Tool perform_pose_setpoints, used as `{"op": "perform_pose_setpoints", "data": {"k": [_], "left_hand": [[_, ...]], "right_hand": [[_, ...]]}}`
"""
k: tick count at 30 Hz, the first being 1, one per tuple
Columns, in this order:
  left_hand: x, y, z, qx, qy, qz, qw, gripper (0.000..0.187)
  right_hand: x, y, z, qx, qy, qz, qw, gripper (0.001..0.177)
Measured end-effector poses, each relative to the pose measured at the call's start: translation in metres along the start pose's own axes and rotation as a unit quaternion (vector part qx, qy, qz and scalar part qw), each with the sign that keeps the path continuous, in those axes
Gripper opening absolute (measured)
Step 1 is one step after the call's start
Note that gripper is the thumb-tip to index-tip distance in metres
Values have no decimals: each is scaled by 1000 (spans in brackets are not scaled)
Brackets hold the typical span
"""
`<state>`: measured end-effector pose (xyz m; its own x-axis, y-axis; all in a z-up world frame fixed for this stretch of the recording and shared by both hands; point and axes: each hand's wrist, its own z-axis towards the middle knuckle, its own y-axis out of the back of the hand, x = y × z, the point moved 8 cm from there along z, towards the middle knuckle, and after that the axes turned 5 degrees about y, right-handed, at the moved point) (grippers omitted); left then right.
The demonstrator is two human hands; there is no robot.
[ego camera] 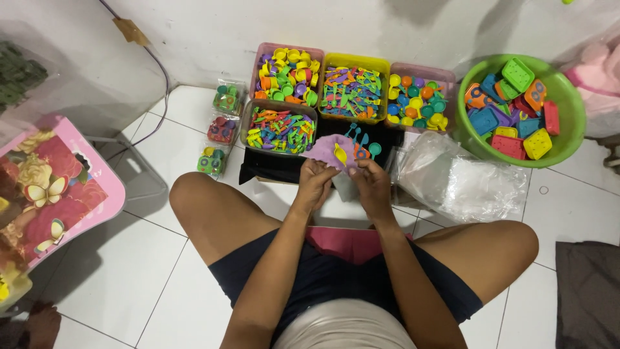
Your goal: Cleaning small plastic toys with a cloth and sorting them into different colored bins.
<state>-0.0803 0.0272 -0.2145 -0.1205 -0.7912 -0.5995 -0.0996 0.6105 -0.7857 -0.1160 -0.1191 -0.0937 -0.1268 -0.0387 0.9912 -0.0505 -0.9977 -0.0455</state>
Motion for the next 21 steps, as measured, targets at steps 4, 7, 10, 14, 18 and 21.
{"op": "perform_pose_setpoints", "data": {"k": [4,7,10,14,18,21], "left_hand": [[-40,-58,-24,2,-1,-33,999,51],[-24,-33,-13,-14,-11,-31,999,33],[-34,-55,-25,-23,22,-7,999,23],[-24,-37,-18,-50,24,6,998,6],[-37,-49,-28,-67,23,-8,997,9],[-36,-54,-30,-40,47,11,998,24]], "right_hand": [[-10,0,1,-20,-4,-15,1000,15],[37,-3,3,-33,106,-120,986,37],[80,-24,-4,34,283,-277,917,29],[68,-26,-4,25,297,-282,912,19],[57,-15,-4,7,258,-240,936,28],[46,-5,-2,-35,159,-181,970,23]]}}
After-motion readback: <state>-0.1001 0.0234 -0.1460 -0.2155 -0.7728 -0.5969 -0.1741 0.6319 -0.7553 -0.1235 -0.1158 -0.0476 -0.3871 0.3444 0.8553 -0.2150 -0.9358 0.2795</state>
